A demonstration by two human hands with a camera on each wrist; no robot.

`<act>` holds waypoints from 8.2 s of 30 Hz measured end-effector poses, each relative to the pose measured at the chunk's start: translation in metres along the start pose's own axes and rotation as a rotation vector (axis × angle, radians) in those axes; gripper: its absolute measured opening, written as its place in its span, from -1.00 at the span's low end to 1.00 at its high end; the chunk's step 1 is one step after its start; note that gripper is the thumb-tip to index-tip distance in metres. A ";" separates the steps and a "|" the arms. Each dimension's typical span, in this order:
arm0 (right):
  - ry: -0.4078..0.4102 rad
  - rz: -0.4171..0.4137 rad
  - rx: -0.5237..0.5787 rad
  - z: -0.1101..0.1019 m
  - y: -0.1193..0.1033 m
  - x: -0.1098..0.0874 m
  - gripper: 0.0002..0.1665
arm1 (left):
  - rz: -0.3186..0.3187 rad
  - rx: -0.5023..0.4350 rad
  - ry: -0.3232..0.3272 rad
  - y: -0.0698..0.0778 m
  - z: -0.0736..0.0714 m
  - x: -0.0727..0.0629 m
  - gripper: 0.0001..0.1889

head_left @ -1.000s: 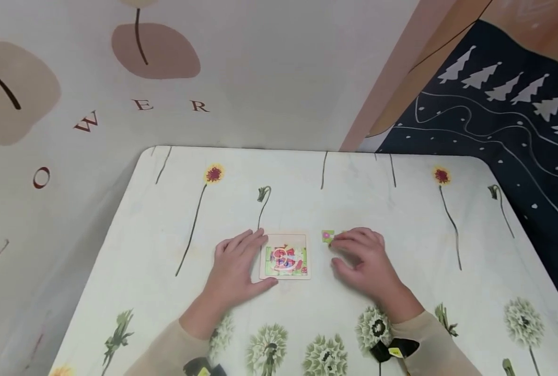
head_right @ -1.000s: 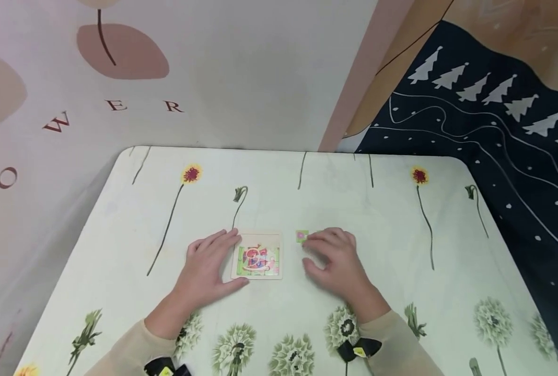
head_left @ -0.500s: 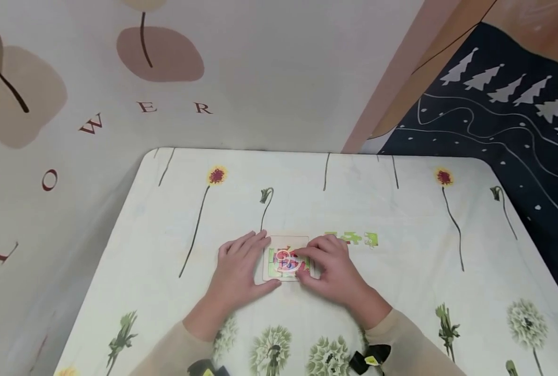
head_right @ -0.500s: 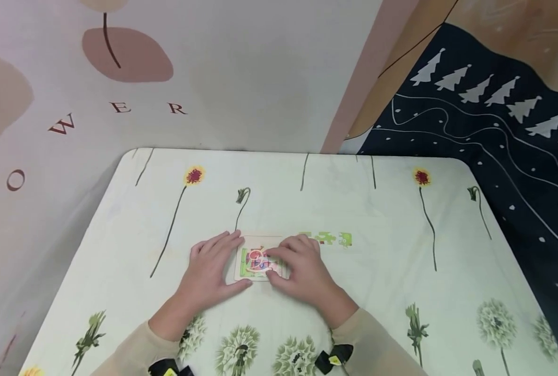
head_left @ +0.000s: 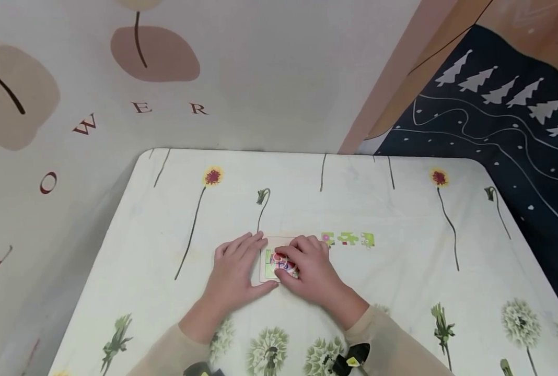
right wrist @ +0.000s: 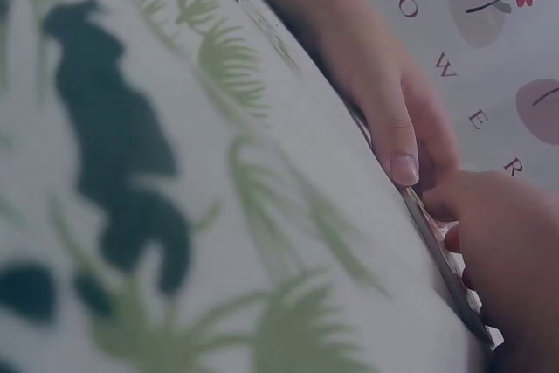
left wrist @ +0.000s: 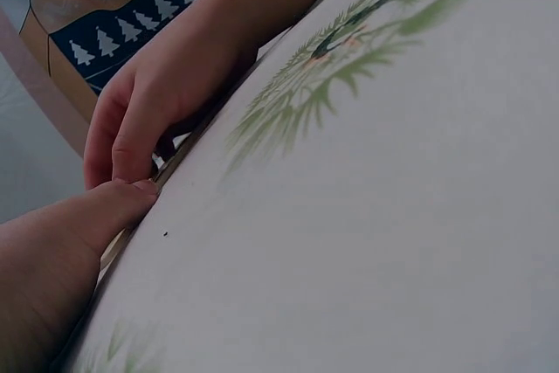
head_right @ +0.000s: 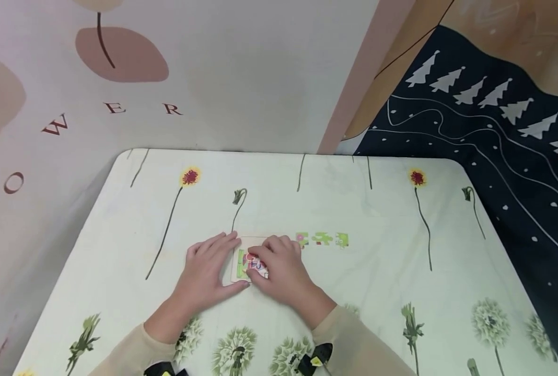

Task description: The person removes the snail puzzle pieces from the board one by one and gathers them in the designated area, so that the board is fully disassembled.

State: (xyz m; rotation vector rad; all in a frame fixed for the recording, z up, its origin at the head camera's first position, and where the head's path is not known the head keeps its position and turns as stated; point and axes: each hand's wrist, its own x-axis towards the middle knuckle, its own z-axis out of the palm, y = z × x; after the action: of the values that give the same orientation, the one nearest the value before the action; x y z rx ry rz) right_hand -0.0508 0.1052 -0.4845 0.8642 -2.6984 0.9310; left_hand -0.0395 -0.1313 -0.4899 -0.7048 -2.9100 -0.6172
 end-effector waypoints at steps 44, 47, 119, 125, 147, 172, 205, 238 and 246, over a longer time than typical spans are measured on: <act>0.074 0.038 0.152 0.006 -0.001 0.004 -0.49 | 0.003 0.014 -0.001 -0.001 0.003 0.001 -0.01; 0.094 0.063 0.186 0.007 -0.001 0.004 -0.51 | 0.008 0.011 0.005 -0.001 0.003 0.001 -0.01; 0.058 0.341 0.092 -0.060 0.042 -0.061 -0.54 | -0.013 -0.012 -0.024 0.002 -0.001 0.001 -0.02; 0.083 0.325 0.082 -0.058 0.043 -0.060 -0.62 | -0.008 0.007 -0.027 0.000 -0.002 0.001 -0.02; 0.164 0.336 0.103 -0.060 0.040 -0.050 -0.66 | -0.002 -0.003 -0.019 0.001 -0.002 0.000 -0.03; 0.010 0.189 0.054 -0.022 0.001 -0.006 -0.41 | -0.016 0.002 -0.031 0.002 -0.003 0.001 -0.02; -0.119 0.293 -0.042 -0.009 -0.015 0.003 -0.31 | -0.010 -0.001 -0.022 0.001 -0.001 0.004 -0.02; 0.191 -0.108 -0.182 -0.017 0.003 -0.007 -0.59 | -0.024 -0.003 -0.035 0.003 -0.004 0.001 -0.01; 0.220 -0.064 -0.065 -0.030 0.021 -0.026 -0.55 | -0.010 -0.011 -0.023 0.002 -0.001 0.000 -0.02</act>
State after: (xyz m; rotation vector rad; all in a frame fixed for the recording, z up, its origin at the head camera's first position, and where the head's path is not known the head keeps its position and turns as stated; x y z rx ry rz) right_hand -0.0422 0.1489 -0.4797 0.7812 -2.4851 0.8653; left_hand -0.0389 -0.1298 -0.4880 -0.7038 -2.9354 -0.6305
